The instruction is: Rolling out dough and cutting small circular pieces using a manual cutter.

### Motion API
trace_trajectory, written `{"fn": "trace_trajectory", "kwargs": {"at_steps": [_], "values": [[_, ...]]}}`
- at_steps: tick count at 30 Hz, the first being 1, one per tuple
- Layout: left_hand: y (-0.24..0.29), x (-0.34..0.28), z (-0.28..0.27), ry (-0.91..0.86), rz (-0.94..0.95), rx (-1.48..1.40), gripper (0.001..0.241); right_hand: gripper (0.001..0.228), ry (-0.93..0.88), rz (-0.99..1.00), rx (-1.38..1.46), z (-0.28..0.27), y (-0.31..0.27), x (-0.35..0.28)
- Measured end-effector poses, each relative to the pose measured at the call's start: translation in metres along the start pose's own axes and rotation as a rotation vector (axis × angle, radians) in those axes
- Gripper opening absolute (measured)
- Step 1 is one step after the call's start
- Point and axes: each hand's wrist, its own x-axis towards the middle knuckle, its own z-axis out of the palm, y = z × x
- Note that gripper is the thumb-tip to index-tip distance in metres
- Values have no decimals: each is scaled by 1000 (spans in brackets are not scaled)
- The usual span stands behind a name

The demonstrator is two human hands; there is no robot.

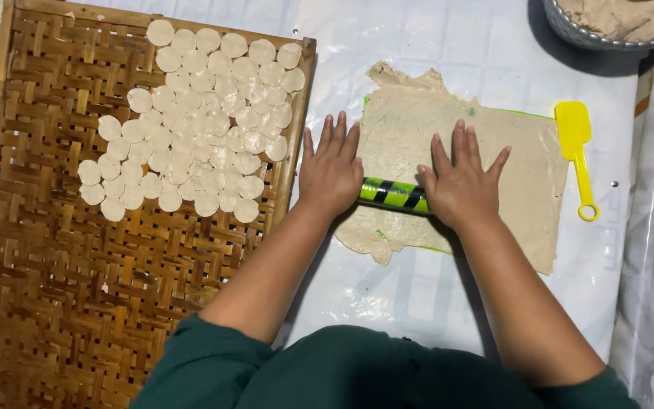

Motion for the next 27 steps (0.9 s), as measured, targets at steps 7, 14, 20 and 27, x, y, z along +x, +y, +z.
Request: {"fn": "trace_trajectory", "kwargs": {"at_steps": [7,14,20,27], "values": [[4,-63,-15,21,79,-36,57,63,67,-33,-46,5,-21,-72],[7,-114,-13,-12,114,-91,58,72,164,-68,6,3,-34,-121],[6,-112,-14,4,122,-115,61,80,144,-101,27,5,-28,-117],[9,-56,-3,66,29,-63,50,66,68,-73,-28,-3,-12,-57]]}}
